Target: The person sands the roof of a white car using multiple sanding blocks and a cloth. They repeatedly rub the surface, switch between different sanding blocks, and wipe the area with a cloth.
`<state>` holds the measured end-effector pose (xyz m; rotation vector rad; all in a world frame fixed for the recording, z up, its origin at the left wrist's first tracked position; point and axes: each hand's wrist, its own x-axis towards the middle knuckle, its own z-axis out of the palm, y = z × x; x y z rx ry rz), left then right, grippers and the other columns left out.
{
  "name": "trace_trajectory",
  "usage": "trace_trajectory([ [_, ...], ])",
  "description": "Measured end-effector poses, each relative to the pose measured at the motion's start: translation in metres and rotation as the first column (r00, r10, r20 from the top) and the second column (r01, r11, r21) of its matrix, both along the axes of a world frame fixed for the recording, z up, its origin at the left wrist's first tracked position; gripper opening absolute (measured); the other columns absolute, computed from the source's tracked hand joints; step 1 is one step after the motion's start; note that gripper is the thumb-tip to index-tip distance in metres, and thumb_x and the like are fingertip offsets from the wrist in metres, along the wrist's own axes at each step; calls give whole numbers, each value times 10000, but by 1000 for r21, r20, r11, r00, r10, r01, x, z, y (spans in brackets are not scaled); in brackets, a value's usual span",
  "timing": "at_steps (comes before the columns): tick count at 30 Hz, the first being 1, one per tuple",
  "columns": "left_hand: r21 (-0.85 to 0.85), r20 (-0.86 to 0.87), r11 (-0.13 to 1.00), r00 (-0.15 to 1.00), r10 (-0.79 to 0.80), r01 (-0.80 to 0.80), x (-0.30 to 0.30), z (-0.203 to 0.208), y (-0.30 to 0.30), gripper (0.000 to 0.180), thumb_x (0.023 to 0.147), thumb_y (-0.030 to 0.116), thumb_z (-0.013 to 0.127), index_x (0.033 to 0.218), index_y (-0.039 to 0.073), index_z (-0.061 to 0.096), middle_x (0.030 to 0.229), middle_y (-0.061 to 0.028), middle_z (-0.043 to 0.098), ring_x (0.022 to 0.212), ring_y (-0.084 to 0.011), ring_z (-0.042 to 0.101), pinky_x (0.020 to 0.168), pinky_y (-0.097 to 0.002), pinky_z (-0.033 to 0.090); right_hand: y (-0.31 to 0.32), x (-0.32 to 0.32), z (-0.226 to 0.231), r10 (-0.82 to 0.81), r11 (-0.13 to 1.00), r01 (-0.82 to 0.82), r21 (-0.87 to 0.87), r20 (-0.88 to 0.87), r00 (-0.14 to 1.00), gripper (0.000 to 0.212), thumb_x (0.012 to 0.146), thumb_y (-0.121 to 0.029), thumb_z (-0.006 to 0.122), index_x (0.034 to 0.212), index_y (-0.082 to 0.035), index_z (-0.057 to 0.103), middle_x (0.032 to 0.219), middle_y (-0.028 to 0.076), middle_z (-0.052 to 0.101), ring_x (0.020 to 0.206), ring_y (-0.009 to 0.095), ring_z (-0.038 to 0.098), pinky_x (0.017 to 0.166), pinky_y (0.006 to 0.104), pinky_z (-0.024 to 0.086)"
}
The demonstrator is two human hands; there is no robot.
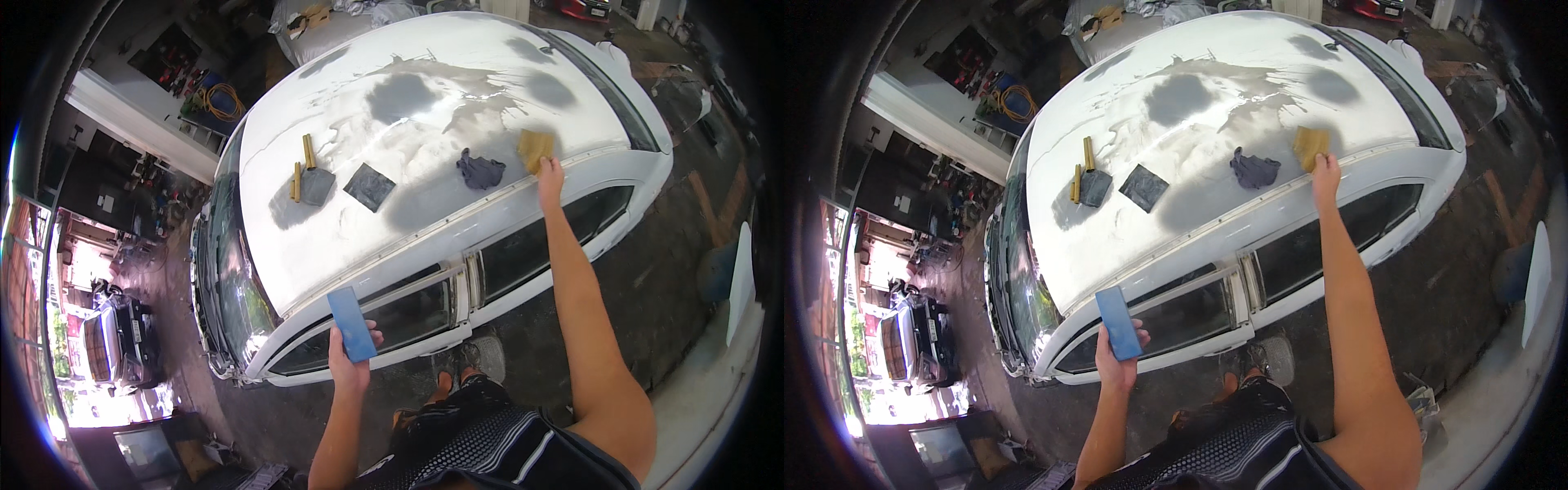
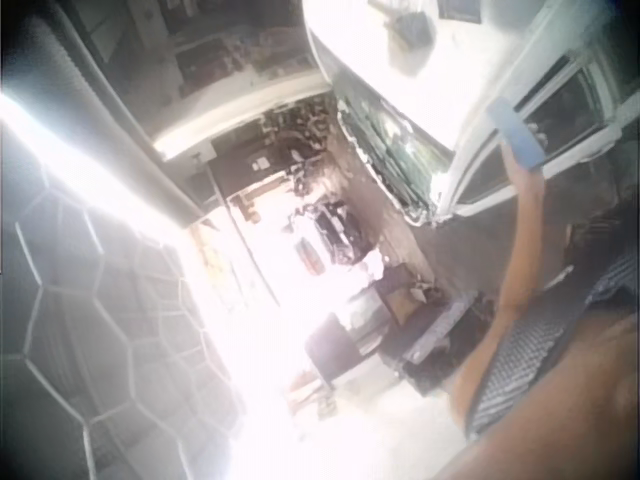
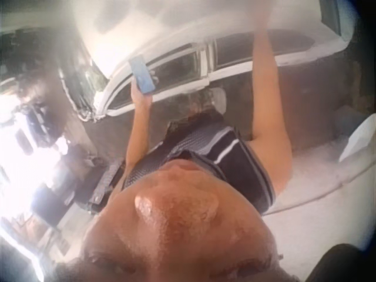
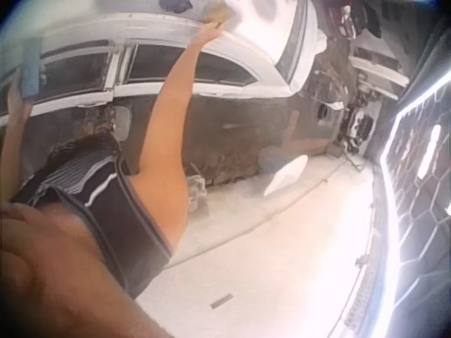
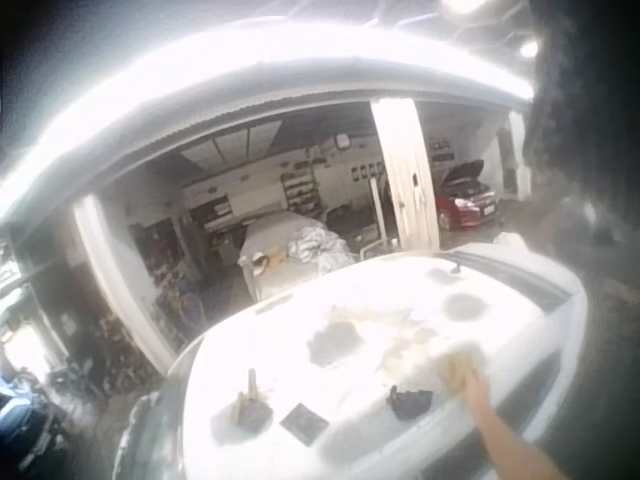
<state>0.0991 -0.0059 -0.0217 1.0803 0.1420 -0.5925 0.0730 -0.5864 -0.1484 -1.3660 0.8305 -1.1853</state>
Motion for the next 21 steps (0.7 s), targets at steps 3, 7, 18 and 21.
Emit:
trace_trajectory([
  [3,-8,59,999,998,-36,37,-25,16,17,484,1124,373,389,1435,17,492,1219,-200,679,949,-278,705,876,-443,584,77,-35,26,87,990,-89,111,31,996,244,1031,-170,642,1162,35,664,1013,53,691,924,116,615,838,299,506],
  [7,68,144,986,976,-163,154,-49,30,16,489,1105,264,492,1519,9,449,1236,-162,677,972,-219,700,843,-364,588,190,-99,76,286,856,-360,372,241,927,254,985,-75,696,1220,3,637,1121,80,714,1050,165,696,926,329,564],
  [18,556,698,810,423,-578,187,-121,57,-72,533,920,151,761,1428,73,622,1101,-121,612,984,-229,617,876,-337,505,351,-216,139,456,734,-512,446,235,858,397,988,-21,624,1378,-43,554,1160,62,744,1020,136,709,892,307,552],
  [21,550,789,825,244,-565,132,-137,52,-84,567,884,177,791,1422,93,632,1137,-140,601,1026,-290,616,897,-385,513,371,-231,147,442,736,-497,459,231,867,382,1004,-21,585,1385,-41,570,1184,44,727,1033,118,688,921,303,541],
])
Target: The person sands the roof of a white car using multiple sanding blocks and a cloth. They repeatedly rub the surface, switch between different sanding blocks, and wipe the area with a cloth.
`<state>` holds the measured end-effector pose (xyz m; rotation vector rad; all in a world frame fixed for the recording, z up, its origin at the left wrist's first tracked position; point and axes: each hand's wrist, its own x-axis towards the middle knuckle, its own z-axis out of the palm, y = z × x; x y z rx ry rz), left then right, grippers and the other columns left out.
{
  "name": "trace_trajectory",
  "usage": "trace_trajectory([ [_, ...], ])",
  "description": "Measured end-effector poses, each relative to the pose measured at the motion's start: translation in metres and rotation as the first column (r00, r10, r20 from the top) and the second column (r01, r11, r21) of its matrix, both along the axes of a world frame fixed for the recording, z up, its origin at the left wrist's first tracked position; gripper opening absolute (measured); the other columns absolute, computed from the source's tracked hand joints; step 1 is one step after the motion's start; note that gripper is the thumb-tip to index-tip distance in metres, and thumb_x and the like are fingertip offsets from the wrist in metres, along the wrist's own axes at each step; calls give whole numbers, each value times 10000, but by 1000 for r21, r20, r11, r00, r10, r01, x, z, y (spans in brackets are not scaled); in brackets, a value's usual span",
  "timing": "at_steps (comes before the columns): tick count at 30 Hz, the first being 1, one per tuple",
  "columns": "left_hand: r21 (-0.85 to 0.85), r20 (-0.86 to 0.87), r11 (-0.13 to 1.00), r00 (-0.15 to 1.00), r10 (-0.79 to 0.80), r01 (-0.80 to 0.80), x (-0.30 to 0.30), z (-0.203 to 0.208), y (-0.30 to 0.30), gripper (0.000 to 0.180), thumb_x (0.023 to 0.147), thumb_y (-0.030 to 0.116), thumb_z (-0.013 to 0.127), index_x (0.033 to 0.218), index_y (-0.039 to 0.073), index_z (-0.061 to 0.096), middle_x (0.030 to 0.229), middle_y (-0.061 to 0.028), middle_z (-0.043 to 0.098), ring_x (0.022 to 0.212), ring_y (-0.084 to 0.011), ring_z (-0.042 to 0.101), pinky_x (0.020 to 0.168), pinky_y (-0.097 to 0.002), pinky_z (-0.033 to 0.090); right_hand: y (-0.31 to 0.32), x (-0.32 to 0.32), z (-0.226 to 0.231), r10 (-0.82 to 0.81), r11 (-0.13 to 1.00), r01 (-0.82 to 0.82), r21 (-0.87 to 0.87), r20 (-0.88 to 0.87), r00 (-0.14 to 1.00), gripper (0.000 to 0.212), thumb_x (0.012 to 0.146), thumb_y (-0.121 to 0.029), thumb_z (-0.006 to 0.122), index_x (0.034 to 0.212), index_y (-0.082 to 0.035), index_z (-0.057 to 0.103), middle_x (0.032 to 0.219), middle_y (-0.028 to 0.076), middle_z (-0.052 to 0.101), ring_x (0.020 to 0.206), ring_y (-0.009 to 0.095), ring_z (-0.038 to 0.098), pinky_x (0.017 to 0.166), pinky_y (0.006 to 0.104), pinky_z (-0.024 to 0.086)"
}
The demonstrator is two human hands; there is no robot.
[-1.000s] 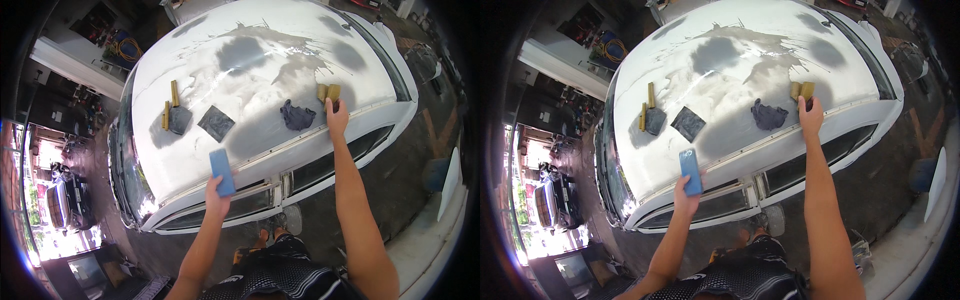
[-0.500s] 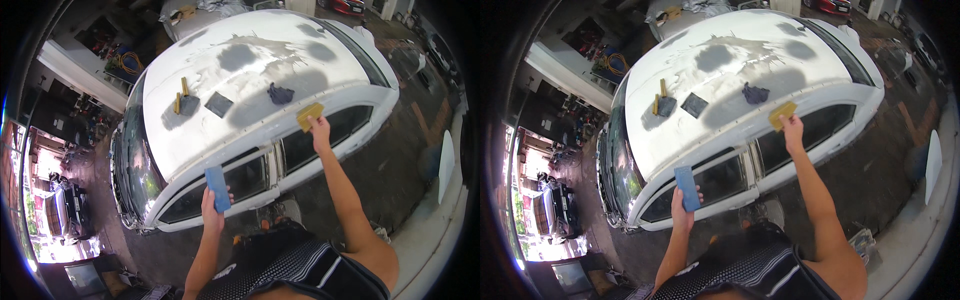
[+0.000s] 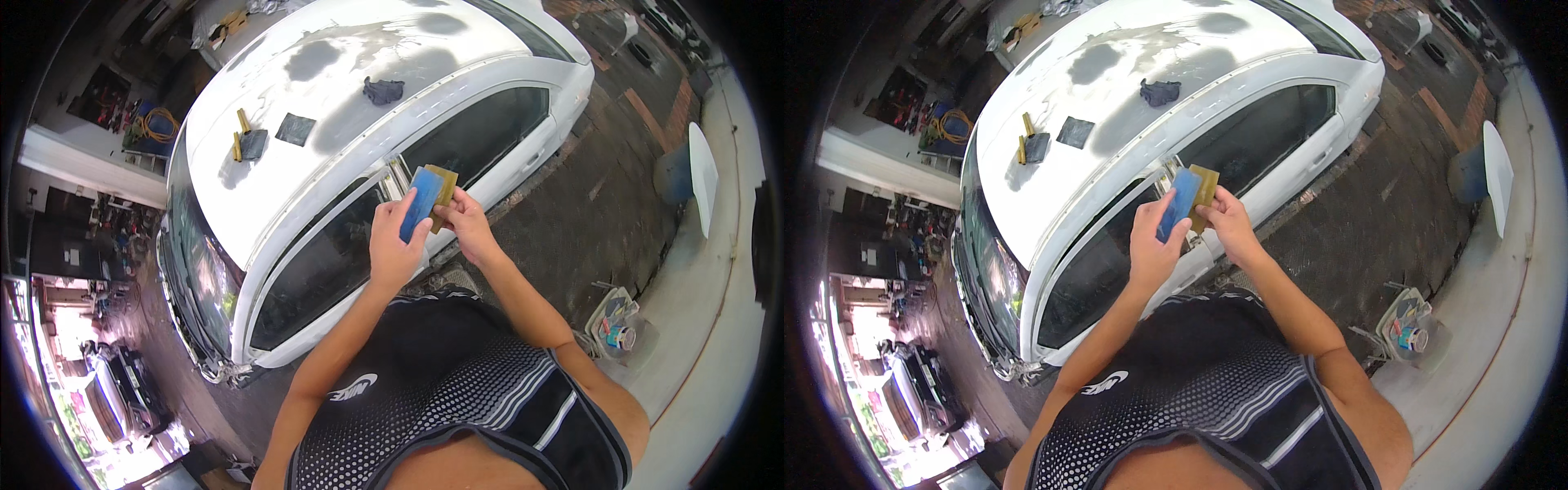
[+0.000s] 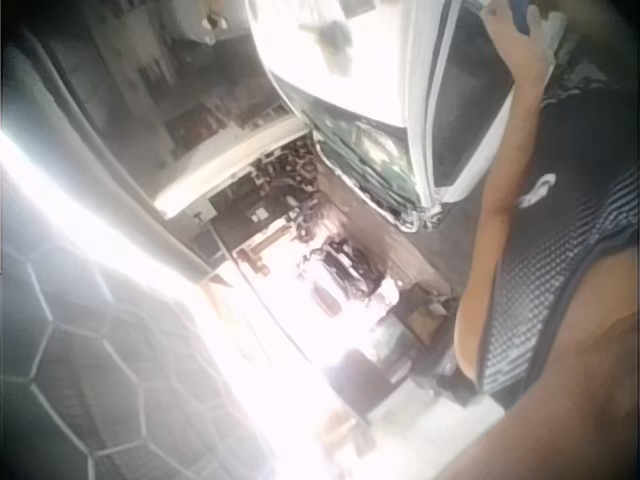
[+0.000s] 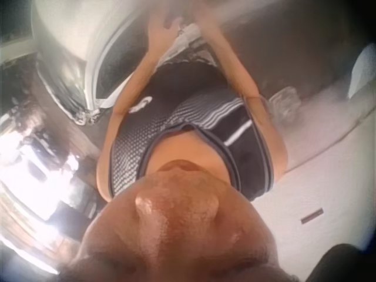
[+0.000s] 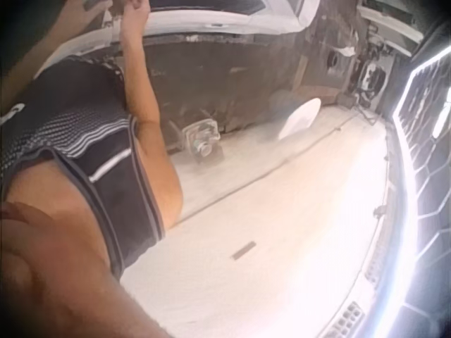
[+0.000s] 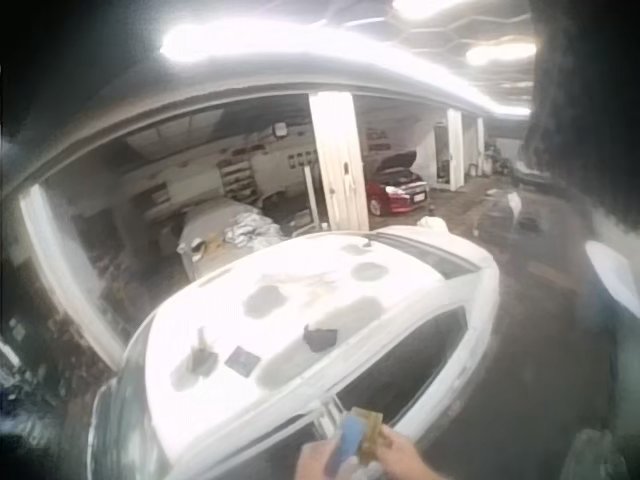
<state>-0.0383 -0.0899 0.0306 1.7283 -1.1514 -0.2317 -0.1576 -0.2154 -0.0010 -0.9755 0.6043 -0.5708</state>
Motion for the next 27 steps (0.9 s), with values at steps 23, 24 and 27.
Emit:
trace_trajectory([
  [23,-58,227,998,973,38,-26,-20,-16,15,637,822,240,839,1418,137,638,1174,-178,579,1060,-359,603,892,-439,522,44,-11,13,-117,991,117,-72,-7,993,313,1024,-171,698,1279,2,645,1143,55,730,967,97,697,846,281,583],
  [24,-82,183,997,983,19,-4,-19,-13,19,616,835,235,830,1412,130,641,1174,-183,578,1062,-364,602,898,-437,522,45,-9,12,-127,987,126,-97,-13,992,328,1012,-149,712,1292,5,638,1163,60,731,985,104,700,854,283,584],
  [27,-153,-137,987,990,26,-47,-3,-26,29,583,956,229,747,1479,63,548,1264,-155,590,1160,-308,596,977,-407,507,40,-6,19,-33,997,32,-64,-20,999,376,984,-98,728,1326,13,617,1183,65,730,1018,120,703,876,290,580],
])
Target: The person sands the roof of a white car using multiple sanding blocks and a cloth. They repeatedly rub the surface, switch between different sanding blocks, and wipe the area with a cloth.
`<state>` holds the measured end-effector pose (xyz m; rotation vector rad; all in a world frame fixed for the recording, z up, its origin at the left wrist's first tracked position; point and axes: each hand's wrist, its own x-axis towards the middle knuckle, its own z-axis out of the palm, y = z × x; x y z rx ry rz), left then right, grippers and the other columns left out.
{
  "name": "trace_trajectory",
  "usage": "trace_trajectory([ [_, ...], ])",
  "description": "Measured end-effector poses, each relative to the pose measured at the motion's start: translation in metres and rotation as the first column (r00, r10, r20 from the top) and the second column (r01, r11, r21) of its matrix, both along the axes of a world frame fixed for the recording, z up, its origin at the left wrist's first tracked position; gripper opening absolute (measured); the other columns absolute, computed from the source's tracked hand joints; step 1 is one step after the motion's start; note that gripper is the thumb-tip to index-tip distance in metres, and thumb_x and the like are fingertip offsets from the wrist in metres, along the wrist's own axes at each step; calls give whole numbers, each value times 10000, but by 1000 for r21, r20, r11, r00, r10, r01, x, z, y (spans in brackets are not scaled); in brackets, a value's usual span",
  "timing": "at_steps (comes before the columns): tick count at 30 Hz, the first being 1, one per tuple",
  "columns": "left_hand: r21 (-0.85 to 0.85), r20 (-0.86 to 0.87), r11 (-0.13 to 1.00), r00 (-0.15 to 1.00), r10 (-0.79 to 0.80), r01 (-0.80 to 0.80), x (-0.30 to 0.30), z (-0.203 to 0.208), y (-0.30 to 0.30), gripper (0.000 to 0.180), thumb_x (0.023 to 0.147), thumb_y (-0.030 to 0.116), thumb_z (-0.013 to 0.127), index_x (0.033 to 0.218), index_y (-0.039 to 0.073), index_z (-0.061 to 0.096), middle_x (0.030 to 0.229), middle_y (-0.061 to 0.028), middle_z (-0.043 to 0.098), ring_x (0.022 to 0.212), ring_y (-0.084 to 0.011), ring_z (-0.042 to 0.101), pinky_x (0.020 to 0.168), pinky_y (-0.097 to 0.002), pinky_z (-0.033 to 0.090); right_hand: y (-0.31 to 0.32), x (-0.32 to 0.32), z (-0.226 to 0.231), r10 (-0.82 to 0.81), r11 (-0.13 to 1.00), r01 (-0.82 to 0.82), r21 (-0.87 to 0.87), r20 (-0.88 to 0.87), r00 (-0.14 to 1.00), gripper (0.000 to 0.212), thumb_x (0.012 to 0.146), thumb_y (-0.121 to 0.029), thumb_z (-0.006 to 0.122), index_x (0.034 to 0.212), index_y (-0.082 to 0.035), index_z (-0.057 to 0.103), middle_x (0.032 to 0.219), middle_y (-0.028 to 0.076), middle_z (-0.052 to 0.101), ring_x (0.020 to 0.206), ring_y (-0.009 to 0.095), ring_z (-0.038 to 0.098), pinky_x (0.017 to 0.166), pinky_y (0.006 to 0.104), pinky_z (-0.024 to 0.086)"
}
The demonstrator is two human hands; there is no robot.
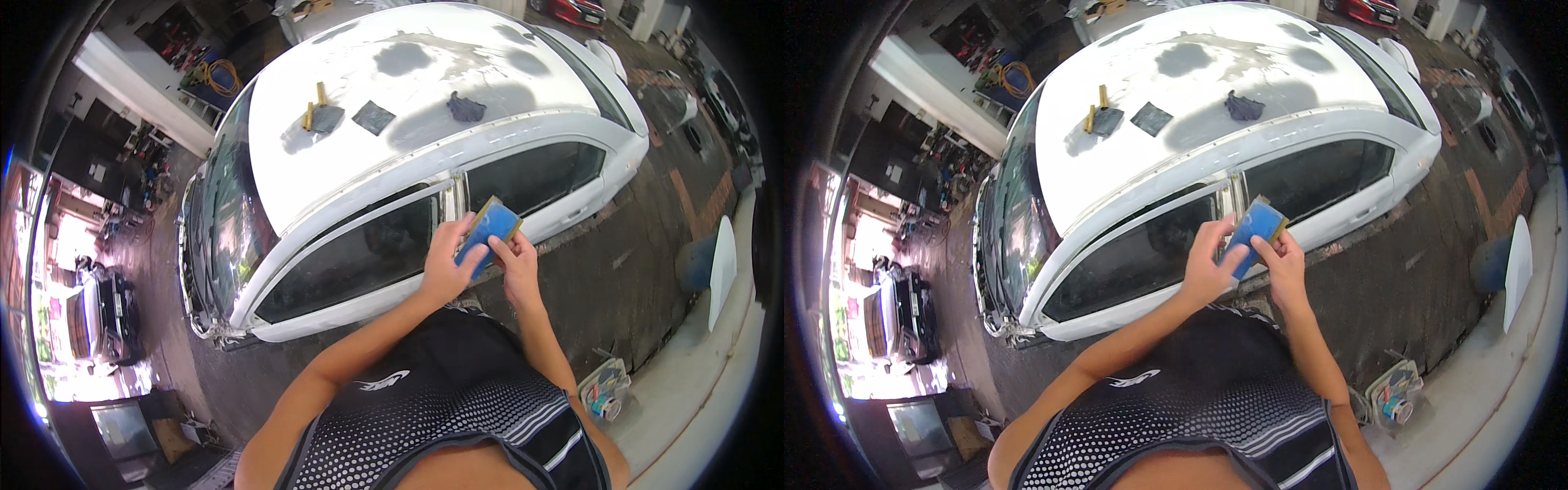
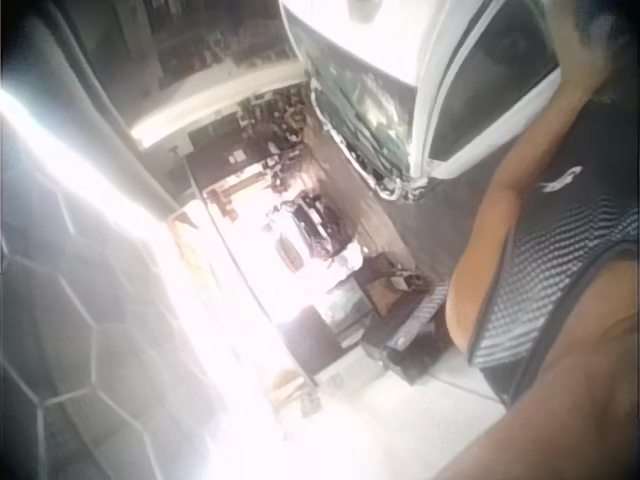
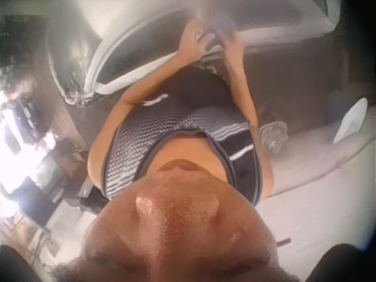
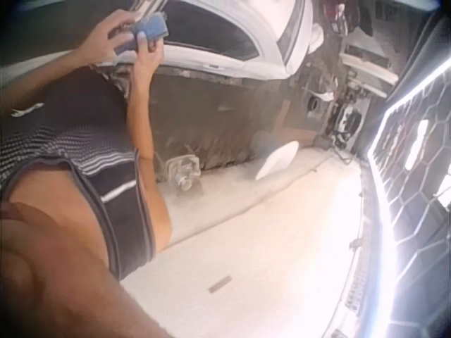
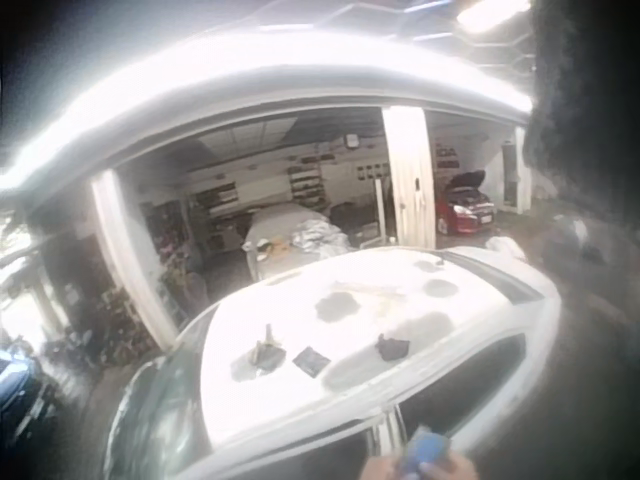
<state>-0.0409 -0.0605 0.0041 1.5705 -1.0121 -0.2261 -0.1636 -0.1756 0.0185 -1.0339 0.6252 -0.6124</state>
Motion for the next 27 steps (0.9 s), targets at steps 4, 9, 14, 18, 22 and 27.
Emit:
trace_trajectory([
  [4,-70,-779,998,625,-58,5,39,-18,5,550,1095,364,564,1524,36,460,1434,-94,579,1276,-222,579,1083,-428,460,-7,-2,16,281,960,-281,-7,64,958,448,962,-74,736,1379,7,595,1192,62,730,1058,136,697,928,316,558],
  [9,-313,-924,938,180,-336,146,63,-9,9,398,1072,372,598,1346,84,618,1291,-57,687,1185,-210,644,1003,-477,507,-5,14,15,373,920,-368,-135,13,928,465,951,-126,767,1374,-9,610,1185,45,721,1032,114,672,921,308,541],
  [14,-329,-892,944,324,-315,11,58,-1,8,240,1002,153,725,1204,87,614,1198,-46,688,1124,-188,650,912,-489,548,-6,17,3,293,954,-294,-65,-28,956,436,964,-128,760,1361,-33,608,1150,34,729,1019,114,684,866,302,567],
  [18,-168,-840,984,532,-112,-59,48,1,2,259,974,39,718,1210,44,612,1188,-86,692,1082,-167,667,939,-391,551,-4,20,-4,240,965,-241,-102,-23,971,415,978,-91,728,1356,-24,569,1155,52,712,1009,112,674,870,283,554],
  [22,-170,-616,983,786,-51,-69,31,10,-6,424,950,-11,722,1353,-9,590,1174,-115,702,1024,-154,681,903,-277,537,0,23,-21,118,988,-117,-104,2,993,429,994,-44,685,1386,-17,513,1194,79,689,1037,130,674,896,299,561],
  [27,129,-118,992,993,16,-1,18,7,-4,416,874,116,774,1273,15,715,1068,-118,606,1015,-266,606,903,-382,502,11,26,-37,45,999,-45,0,-16,999,388,1034,-55,622,1397,-33,484,1219,83,669,1073,139,666,903,303,564],
])
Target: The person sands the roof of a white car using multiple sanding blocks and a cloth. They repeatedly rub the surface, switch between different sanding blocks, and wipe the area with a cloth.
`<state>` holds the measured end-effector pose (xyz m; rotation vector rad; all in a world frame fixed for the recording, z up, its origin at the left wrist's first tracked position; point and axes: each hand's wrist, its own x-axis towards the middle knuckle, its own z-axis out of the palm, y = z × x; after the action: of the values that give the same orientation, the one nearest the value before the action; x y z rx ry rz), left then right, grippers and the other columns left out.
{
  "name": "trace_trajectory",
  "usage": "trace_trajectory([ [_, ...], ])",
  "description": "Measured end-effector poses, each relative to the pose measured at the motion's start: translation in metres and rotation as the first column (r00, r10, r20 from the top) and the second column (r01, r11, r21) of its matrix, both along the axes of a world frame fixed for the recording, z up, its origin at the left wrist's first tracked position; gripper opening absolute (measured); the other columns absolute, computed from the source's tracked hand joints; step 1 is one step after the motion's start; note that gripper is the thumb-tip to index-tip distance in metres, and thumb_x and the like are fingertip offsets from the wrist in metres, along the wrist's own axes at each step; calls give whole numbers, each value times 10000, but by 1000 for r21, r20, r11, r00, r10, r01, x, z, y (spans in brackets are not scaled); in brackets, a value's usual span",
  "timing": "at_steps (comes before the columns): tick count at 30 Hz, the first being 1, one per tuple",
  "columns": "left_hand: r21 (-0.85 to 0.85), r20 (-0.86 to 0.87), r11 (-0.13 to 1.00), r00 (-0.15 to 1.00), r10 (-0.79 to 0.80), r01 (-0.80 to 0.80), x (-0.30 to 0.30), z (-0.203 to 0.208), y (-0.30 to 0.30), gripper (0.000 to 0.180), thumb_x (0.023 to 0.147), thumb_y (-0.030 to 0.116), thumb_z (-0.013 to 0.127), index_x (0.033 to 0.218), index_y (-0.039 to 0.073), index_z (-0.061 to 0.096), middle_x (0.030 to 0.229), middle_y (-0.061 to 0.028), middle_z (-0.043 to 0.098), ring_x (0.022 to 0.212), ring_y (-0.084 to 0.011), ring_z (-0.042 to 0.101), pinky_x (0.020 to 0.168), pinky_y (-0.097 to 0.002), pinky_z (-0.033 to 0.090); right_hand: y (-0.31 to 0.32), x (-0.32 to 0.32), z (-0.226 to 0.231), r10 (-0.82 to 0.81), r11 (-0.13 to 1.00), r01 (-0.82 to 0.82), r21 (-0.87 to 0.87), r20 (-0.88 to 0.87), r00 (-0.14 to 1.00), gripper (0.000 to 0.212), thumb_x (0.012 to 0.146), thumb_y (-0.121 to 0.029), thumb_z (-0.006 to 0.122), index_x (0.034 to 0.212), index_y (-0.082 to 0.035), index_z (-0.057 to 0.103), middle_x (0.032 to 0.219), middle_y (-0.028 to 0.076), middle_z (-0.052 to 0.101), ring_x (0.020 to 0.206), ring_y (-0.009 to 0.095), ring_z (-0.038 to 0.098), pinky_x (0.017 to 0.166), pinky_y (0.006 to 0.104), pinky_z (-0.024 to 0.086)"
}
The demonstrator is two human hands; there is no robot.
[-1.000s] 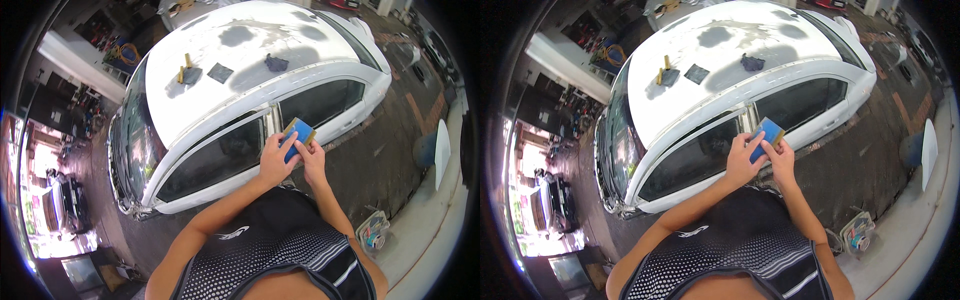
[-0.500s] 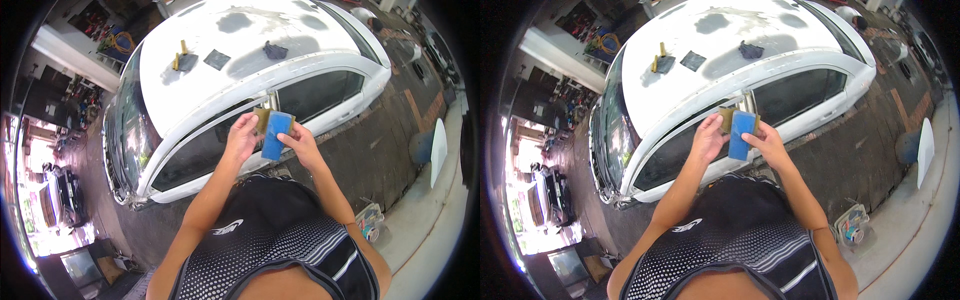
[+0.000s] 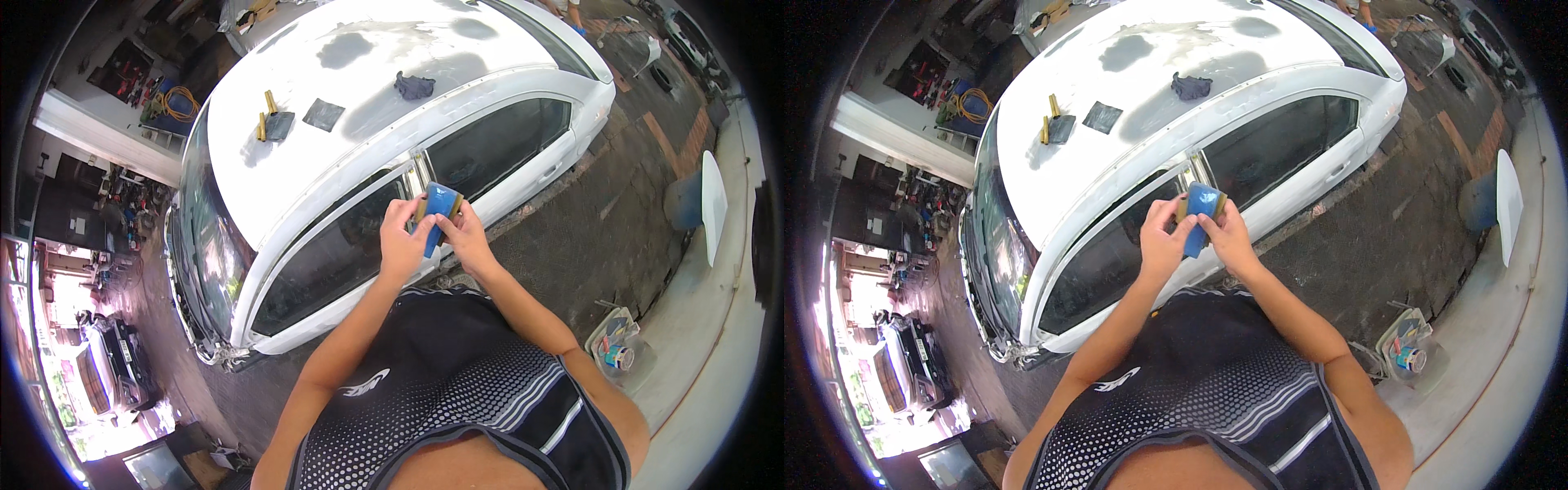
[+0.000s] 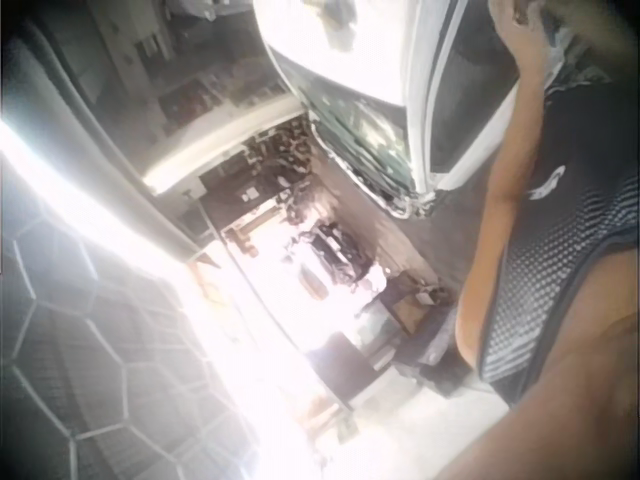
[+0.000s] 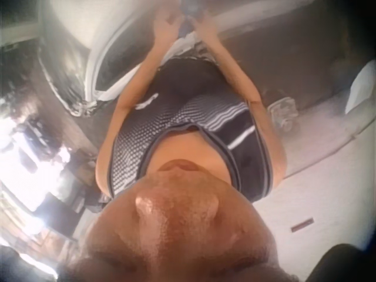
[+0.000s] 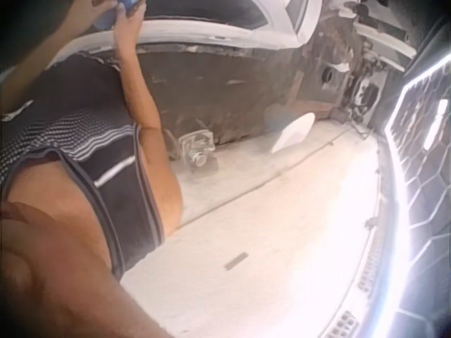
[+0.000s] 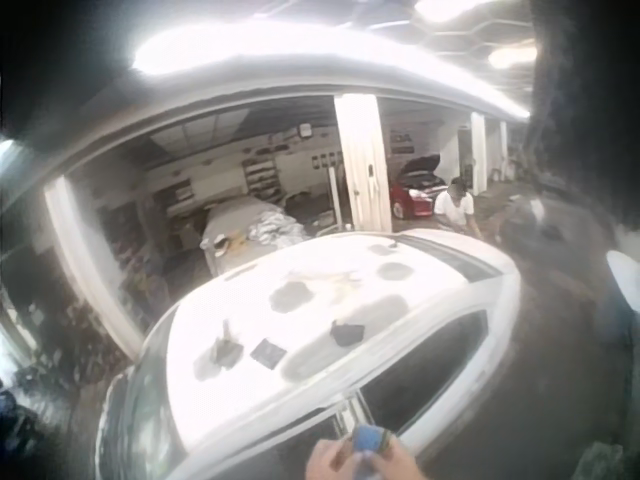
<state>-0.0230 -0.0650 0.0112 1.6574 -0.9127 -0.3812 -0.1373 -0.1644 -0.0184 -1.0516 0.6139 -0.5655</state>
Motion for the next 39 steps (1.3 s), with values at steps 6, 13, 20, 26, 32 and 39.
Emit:
trace_trajectory([
  [6,2,423,1000,906,-22,24,-16,-13,4,419,890,91,733,1304,32,705,1366,-177,547,1272,-361,495,1072,-451,422,5,-3,4,50,986,-54,159,27,998,326,1096,-159,526,1406,-66,484,1240,85,648,1070,142,657,892,328,569],
  [13,71,297,987,942,-158,143,-10,-27,6,561,825,76,760,1378,87,665,1551,-237,447,1379,-458,449,1146,-536,380,4,-7,-6,35,965,-40,258,24,999,307,1107,-236,518,1382,-100,524,1172,41,639,1000,110,637,874,310,536],
  [20,179,506,983,854,-123,36,-20,-28,13,550,764,57,815,1296,120,691,1532,-201,469,1349,-433,464,1122,-525,384,9,-7,-2,78,962,-49,267,-101,992,339,1091,-361,566,1328,-119,585,1142,11,654,1038,99,610,904,303,483],
  [26,47,514,999,858,-17,-8,-28,-37,18,518,750,36,817,1241,99,667,1463,-193,505,1308,-413,481,1114,-499,385,11,-5,-7,81,967,-55,248,-97,992,374,1099,-372,552,1344,-90,582,1138,10,665,991,105,617,866,299,492],
  [32,41,194,997,980,50,-59,-21,-13,18,743,785,40,791,1460,26,482,1397,-190,547,1250,-378,535,1076,-462,441,5,-11,-23,128,962,-124,243,-1,992,370,1118,-333,531,1387,-79,544,1235,41,658,1086,139,655,950,339,546],
  [39,174,277,983,954,-111,64,0,-25,30,776,809,95,795,1504,33,457,1361,-187,585,1231,-385,571,1043,-469,465,12,-5,-13,131,945,-130,301,16,991,402,1130,-351,497,1436,-91,520,1254,43,654,1069,137,674,958,351,560],
])
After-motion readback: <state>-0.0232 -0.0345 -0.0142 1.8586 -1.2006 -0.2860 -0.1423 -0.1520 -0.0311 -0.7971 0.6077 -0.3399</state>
